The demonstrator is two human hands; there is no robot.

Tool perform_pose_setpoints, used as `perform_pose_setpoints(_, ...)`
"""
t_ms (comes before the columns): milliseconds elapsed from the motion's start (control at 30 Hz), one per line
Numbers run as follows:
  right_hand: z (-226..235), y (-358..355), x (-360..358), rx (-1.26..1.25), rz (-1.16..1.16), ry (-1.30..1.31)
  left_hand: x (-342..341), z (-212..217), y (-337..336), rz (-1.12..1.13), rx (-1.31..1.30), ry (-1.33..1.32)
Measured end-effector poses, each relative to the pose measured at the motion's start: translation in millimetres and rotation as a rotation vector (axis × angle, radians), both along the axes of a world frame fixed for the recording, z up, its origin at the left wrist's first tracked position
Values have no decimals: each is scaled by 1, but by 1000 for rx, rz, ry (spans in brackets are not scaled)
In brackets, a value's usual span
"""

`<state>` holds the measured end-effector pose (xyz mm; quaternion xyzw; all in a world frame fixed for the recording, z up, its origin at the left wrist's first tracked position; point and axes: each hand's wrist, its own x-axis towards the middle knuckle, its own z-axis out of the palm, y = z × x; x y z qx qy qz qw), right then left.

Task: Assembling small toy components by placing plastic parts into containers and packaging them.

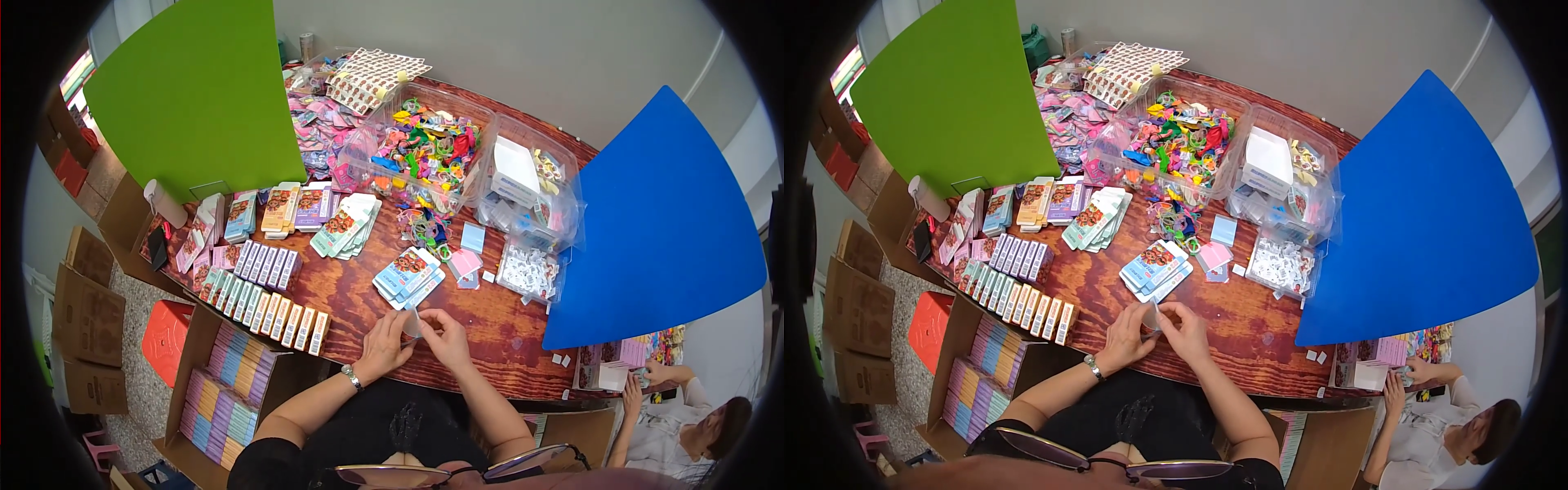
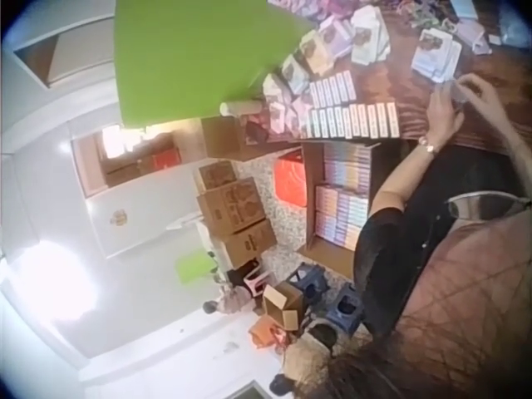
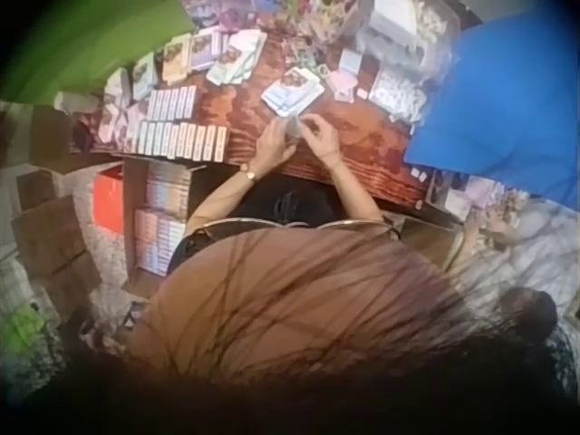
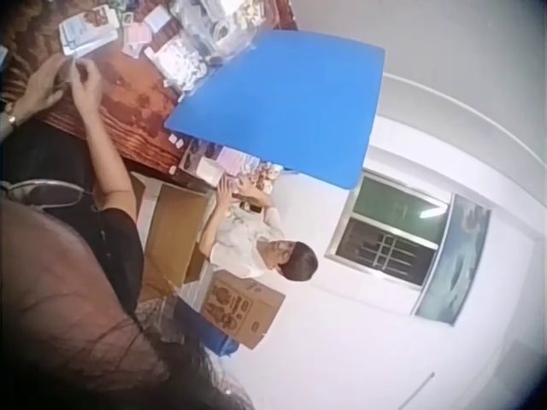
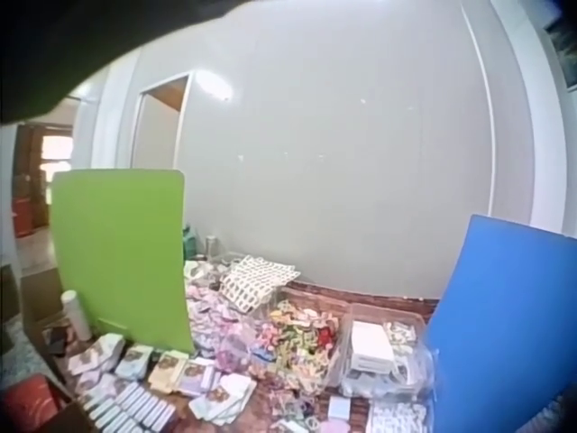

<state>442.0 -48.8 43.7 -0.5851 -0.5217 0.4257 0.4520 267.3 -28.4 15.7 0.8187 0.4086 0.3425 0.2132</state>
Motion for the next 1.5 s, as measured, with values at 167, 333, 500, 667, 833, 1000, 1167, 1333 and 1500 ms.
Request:
perform_pose_setpoints(167,15,-5,-10,255,-28,-447,3,-6,-2,26,38,-4)
perform_pose_setpoints(333,17,-5,-10,265,-22,-512,2,-15,-1,25,118,23)
perform_pose_setpoints(500,12,-5,-5,345,13,-618,4,-14,-2,-14,215,147)
perform_pose_setpoints(667,10,-6,-4,354,84,-590,0,-18,-10,-1,160,224)
perform_pose_setpoints(833,-2,-11,0,454,92,-518,5,-14,-7,10,88,254)
perform_pose_setpoints(1000,-3,-21,-7,252,7,-450,4,-13,-8,11,72,254)
perform_pose_setpoints(1167,-8,-23,-6,276,-52,-419,6,-13,-7,6,65,269)
perform_pose_setpoints(1333,-12,-25,-11,308,-61,-450,4,-12,-10,8,85,276)
perform_pose_setpoints(1500,-15,-30,-19,388,-66,-557,8,-7,-11,25,61,291)
